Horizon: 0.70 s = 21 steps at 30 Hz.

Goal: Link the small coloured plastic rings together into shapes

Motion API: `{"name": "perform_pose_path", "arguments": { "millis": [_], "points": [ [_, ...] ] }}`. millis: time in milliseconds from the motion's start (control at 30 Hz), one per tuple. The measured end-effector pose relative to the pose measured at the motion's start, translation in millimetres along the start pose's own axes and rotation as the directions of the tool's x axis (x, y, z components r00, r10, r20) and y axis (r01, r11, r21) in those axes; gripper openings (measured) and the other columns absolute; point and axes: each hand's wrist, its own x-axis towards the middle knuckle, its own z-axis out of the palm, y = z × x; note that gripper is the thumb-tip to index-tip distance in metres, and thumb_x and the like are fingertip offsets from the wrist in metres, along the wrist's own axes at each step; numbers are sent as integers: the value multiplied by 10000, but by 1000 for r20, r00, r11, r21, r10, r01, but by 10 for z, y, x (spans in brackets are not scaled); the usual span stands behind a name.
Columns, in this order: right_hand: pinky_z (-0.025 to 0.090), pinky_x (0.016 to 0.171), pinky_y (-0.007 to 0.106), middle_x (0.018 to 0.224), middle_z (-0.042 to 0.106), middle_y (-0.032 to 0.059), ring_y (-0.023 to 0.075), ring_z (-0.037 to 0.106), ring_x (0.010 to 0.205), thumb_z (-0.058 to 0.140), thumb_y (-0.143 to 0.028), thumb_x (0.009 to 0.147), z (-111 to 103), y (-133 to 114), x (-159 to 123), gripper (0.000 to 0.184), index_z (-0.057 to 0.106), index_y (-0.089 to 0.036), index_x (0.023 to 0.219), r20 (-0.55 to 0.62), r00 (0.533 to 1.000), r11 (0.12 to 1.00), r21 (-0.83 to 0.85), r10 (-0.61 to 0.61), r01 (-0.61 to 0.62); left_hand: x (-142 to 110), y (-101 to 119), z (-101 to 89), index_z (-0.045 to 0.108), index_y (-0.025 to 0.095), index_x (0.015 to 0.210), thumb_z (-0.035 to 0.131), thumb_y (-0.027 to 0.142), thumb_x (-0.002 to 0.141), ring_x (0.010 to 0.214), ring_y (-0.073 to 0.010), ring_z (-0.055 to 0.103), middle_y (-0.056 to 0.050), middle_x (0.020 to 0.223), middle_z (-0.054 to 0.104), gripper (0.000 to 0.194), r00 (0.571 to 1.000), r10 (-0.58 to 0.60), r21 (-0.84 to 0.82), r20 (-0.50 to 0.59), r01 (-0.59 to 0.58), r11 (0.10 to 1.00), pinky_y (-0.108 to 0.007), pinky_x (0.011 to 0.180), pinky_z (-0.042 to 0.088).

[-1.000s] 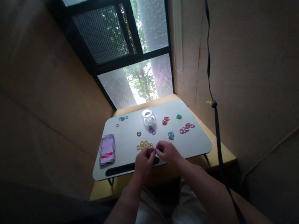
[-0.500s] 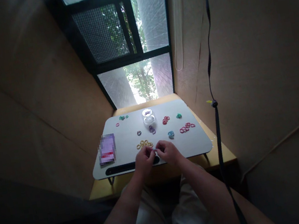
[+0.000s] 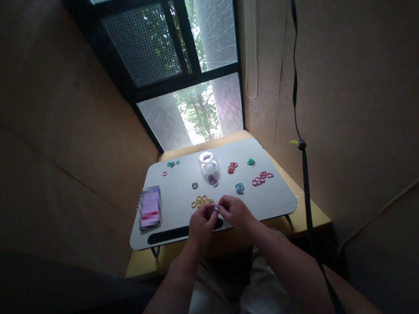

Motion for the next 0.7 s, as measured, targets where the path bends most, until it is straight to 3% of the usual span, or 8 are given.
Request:
{"name": "perform_pose_path", "arguments": {
  "millis": [367, 700],
  "points": [
    [407, 588, 245, 670, 590, -9, 134, 527, 616, 524, -251, 819, -17, -37, 0, 103, 572, -192, 749, -4, 1000, 1000, 12, 20, -20, 12, -38, 18, 705, 193, 903, 568, 375, 846, 623, -122, 589, -9, 709, 680, 235, 999, -25, -28, 26, 26, 999, -223, 592, 436],
    [447, 604, 250, 708, 612, -6, 138, 565, 632, 493, -218, 815, -2, 7, -9, 68, 556, -197, 829, -29, 999, 988, 148, 36, -32, 15, -48, 27, 703, 198, 862, 563, 375, 845, 616, -128, 593, -8, 696, 684, 226, 998, -56, -4, 10, 56, 998, -233, 591, 428]
  ]
}}
